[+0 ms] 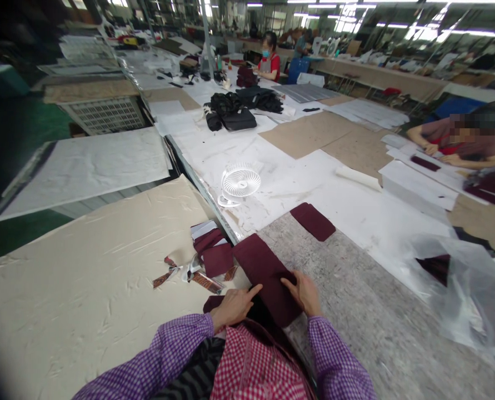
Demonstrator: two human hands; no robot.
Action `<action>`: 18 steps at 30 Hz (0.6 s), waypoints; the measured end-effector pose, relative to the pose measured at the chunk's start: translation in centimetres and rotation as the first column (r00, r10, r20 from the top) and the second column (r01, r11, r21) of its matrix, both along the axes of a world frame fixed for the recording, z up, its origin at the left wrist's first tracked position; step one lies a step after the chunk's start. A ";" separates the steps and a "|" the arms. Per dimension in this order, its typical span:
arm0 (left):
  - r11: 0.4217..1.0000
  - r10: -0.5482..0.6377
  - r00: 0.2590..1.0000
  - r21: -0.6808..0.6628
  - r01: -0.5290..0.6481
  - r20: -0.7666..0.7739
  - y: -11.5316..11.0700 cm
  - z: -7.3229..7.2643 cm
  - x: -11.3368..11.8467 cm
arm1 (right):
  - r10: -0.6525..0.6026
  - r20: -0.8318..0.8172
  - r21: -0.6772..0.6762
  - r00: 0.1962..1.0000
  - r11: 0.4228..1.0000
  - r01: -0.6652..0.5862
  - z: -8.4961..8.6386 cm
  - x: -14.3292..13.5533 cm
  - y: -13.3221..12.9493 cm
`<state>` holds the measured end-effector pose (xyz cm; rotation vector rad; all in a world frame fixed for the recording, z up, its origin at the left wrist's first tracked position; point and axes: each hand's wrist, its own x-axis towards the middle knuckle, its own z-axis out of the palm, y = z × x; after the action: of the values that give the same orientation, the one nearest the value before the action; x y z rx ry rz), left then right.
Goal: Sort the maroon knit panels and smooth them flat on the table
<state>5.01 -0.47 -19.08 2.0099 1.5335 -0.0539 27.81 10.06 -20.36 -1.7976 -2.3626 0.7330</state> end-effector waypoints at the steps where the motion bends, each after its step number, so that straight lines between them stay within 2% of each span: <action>1: 1.000 0.004 1.000 0.003 -0.004 0.002 0.0 0.0 0.0 | -0.014 0.002 -0.028 1.000 0.999 0.014 0.1 0.4 0.1; 5: 1.000 0.003 1.000 0.002 -0.003 0.012 0.0 0.0 0.0 | -0.057 0.017 -0.118 0.998 0.991 0.059 0.2 1.7 0.0; 10: 1.000 -0.018 1.000 0.002 0.018 0.004 0.0 0.5 0.1 | -0.080 0.021 -0.191 0.997 0.978 0.082 -0.1 2.0 -0.1; 15: 0.983 -0.182 0.983 -0.019 0.182 0.009 -0.2 0.9 0.2 | -0.078 -0.013 -0.254 0.997 0.965 0.072 -0.2 2.1 0.3; 18: 0.976 -0.212 0.977 -0.045 0.212 0.004 -0.4 0.8 0.3 | -0.072 -0.021 -0.271 0.997 0.960 0.064 -0.2 2.2 0.5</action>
<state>5.33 -0.84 -18.25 2.1293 1.3005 -0.1733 30.05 10.55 -20.58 -1.9395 -2.2592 1.1131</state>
